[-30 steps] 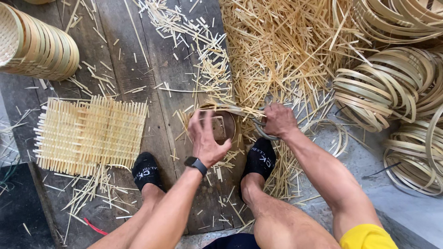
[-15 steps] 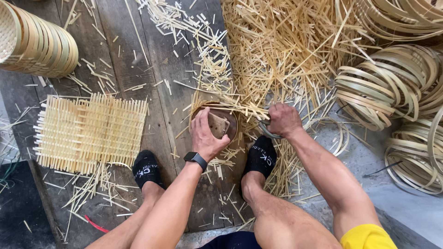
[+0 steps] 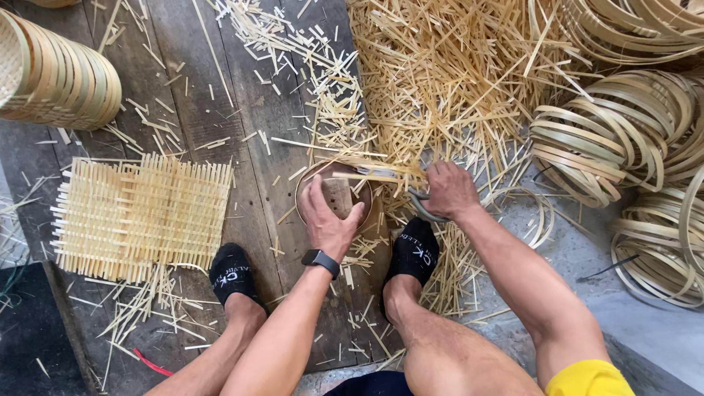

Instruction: The person weaves bamboo strips into circular baskets. They place a circular bamboo frame onto a woven mat, fold the mat around the frame, and trim excess strips with shears. The process is repeated multiple times to produce several finished baskets.

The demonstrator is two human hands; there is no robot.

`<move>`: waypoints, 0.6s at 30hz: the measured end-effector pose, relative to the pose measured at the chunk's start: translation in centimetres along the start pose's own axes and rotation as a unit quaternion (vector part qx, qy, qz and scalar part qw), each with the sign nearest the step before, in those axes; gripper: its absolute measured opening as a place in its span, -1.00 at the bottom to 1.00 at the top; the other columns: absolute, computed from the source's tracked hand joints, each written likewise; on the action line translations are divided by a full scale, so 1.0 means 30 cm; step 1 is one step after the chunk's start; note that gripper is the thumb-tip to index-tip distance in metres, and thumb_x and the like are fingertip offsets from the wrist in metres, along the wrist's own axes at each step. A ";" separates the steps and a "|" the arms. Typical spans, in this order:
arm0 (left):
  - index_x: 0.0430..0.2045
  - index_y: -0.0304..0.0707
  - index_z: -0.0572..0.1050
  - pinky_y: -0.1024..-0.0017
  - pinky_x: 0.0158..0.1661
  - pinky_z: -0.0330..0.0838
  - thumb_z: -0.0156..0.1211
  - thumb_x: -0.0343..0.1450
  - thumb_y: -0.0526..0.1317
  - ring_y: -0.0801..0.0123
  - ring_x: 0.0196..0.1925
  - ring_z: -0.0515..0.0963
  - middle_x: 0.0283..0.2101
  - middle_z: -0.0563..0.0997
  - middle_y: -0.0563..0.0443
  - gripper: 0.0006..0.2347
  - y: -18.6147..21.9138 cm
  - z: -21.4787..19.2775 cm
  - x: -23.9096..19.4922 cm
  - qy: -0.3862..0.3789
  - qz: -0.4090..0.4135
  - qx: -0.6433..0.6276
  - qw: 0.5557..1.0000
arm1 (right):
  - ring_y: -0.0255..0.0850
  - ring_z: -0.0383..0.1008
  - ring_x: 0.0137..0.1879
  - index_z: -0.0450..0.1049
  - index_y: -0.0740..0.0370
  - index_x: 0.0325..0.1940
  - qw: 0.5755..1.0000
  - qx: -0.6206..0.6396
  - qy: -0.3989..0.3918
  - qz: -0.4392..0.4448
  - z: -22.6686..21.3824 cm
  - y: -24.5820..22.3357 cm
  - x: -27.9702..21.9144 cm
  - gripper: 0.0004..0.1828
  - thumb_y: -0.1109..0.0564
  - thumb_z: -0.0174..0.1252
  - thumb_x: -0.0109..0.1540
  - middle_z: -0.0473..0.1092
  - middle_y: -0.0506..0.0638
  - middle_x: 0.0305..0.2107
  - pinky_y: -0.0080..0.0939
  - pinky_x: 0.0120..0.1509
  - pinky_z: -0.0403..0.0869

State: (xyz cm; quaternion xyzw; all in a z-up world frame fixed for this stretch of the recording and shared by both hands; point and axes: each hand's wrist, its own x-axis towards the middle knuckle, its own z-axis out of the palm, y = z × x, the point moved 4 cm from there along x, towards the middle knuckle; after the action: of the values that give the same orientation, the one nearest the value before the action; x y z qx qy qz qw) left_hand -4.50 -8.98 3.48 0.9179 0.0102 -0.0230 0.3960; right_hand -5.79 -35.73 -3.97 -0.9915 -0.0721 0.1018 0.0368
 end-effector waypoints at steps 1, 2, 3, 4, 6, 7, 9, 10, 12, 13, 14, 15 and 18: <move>0.36 -0.23 0.12 0.00 0.34 0.19 0.50 0.16 -0.14 -0.21 0.36 0.25 0.29 0.27 -0.39 -0.15 -0.003 0.021 -0.013 -0.014 0.017 0.009 1.000 | -0.01 0.43 -0.33 0.39 0.53 0.17 0.996 0.001 0.092 -0.018 -0.012 -0.019 -0.004 -0.05 -0.24 0.29 -0.10 0.39 0.20 -0.40 0.03 -0.21 0.55; 0.36 -0.23 0.13 0.00 0.34 0.20 0.48 0.16 -0.15 -0.22 0.36 0.26 0.30 0.27 -0.39 -0.16 -0.004 0.041 -0.024 -0.028 0.035 0.018 0.999 | -0.03 0.43 -0.32 0.40 0.45 0.01 0.993 -0.002 0.113 -0.016 -0.004 -0.042 -0.004 -0.19 -0.20 0.28 -0.11 0.39 0.17 -0.40 -0.02 -0.21 0.55; 0.36 -0.23 0.14 0.00 0.33 0.21 0.46 0.15 -0.17 -0.22 0.35 0.28 0.31 0.28 -0.39 -0.17 -0.008 0.052 -0.023 -0.042 0.055 0.028 0.997 | -0.06 0.44 -0.31 0.40 0.37 -0.14 0.991 -0.005 0.136 -0.013 0.003 -0.065 0.002 -0.33 -0.17 0.28 -0.13 0.39 0.14 -0.41 -0.08 -0.22 0.55; 0.36 -0.24 0.14 0.00 0.33 0.21 0.46 0.15 -0.17 -0.24 0.36 0.27 0.31 0.28 -0.40 -0.17 -0.014 0.051 -0.021 -0.038 0.064 0.032 0.997 | -0.09 0.44 -0.31 0.40 0.29 -0.29 0.987 -0.007 0.160 -0.010 0.005 -0.076 0.005 -0.47 -0.13 0.28 -0.14 0.39 0.11 -0.41 -0.13 -0.23 0.55; 0.35 -0.27 0.15 0.00 0.34 0.19 0.47 0.14 -0.18 -0.27 0.37 0.27 0.30 0.27 -0.42 -0.16 -0.023 0.041 -0.005 -0.030 0.084 0.039 0.995 | -0.11 0.41 -0.36 0.42 0.24 -0.29 0.998 0.030 -0.035 0.045 0.067 -0.057 0.014 -0.58 -0.18 0.19 0.14 0.38 0.06 -0.46 -0.12 -0.33 0.51; 0.34 -0.24 0.17 0.02 0.33 0.20 0.46 0.13 -0.20 -0.25 0.35 0.28 0.31 0.27 -0.38 -0.18 -0.029 0.039 0.000 -0.053 0.082 0.051 0.994 | -0.12 0.39 -0.38 0.43 0.22 -0.30 0.987 0.049 -0.133 0.071 0.096 -0.039 0.004 -0.58 -0.21 0.15 0.28 0.37 0.04 -0.49 -0.12 -0.38 0.49; 0.34 -0.17 0.22 0.05 0.32 0.21 0.43 0.12 -0.23 -0.19 0.32 0.30 0.33 0.29 -0.32 -0.20 -0.041 0.032 0.007 -0.098 0.074 0.074 0.990 | -0.15 0.39 -0.41 0.43 0.22 -0.29 0.995 0.022 -0.096 0.034 0.089 0.004 -0.008 -0.61 -0.16 0.13 0.35 0.35 0.03 -0.48 -0.15 -0.40 0.45; 0.34 -0.15 0.22 0.06 0.33 0.22 0.42 0.13 -0.24 -0.16 0.32 0.31 0.34 0.30 -0.28 -0.21 -0.042 0.028 0.007 -0.099 0.073 0.063 0.990 | -0.17 0.39 -0.42 0.43 0.22 -0.28 0.997 0.008 -0.078 0.015 0.089 0.014 -0.013 -0.63 -0.13 0.12 0.39 0.33 0.03 -0.48 -0.17 -0.41 0.43; 0.34 -0.10 0.24 0.08 0.35 0.24 0.39 0.13 -0.24 -0.11 0.32 0.34 0.35 0.32 -0.21 -0.22 -0.040 0.022 0.013 -0.101 0.072 0.041 0.991 | -0.13 0.38 -0.40 0.44 0.29 -0.30 0.999 0.025 -0.041 0.007 0.089 0.027 -0.014 -0.53 -0.21 0.23 0.20 0.33 0.07 -0.48 -0.16 -0.40 0.44; 0.34 -0.07 0.24 0.06 0.33 0.23 0.38 0.12 -0.26 -0.10 0.32 0.33 0.35 0.31 -0.20 -0.22 -0.038 0.022 0.018 -0.111 0.069 0.044 0.990 | -0.11 0.38 -0.39 0.44 0.33 -0.31 0.999 0.033 -0.021 0.005 0.086 0.022 -0.008 -0.45 -0.25 0.28 0.10 0.33 0.09 -0.48 -0.16 -0.40 0.44; 0.33 -0.05 0.25 0.04 0.32 0.23 0.37 0.11 -0.27 -0.10 0.32 0.33 0.35 0.31 -0.20 -0.22 -0.035 0.021 0.024 -0.122 0.066 0.048 0.989 | -0.11 0.39 -0.38 0.44 0.32 -0.32 0.999 0.002 0.039 -0.011 0.070 0.008 -0.001 -0.45 -0.24 0.28 0.01 0.34 0.08 -0.49 -0.15 -0.35 0.47; 0.33 -0.02 0.25 0.01 0.31 0.22 0.36 0.09 -0.29 -0.09 0.32 0.32 0.35 0.31 -0.19 -0.21 -0.034 0.019 0.026 -0.133 0.062 0.051 0.988 | -0.11 0.40 -0.37 0.43 0.31 -0.32 0.994 -0.028 0.099 -0.027 0.053 -0.015 0.004 -0.44 -0.23 0.28 -0.08 0.34 0.07 -0.49 -0.15 -0.30 0.50; 0.29 0.05 0.28 -0.04 0.29 0.14 0.39 0.05 -0.31 -0.02 0.33 0.33 0.32 0.36 -0.12 -0.20 -0.021 0.010 0.033 -0.194 0.109 0.082 0.971 | -0.13 0.40 -0.30 0.44 0.26 -0.30 0.995 -0.043 0.084 -0.015 0.032 -0.061 0.026 -0.53 -0.14 0.23 -0.07 0.34 0.07 -0.45 -0.16 -0.19 0.52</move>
State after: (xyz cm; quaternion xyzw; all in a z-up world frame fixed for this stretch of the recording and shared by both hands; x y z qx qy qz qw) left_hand -3.53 -8.77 2.78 0.9207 -0.1691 -0.1584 0.3141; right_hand -5.47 -33.76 -4.89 -0.9960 -0.0881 0.0143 0.0018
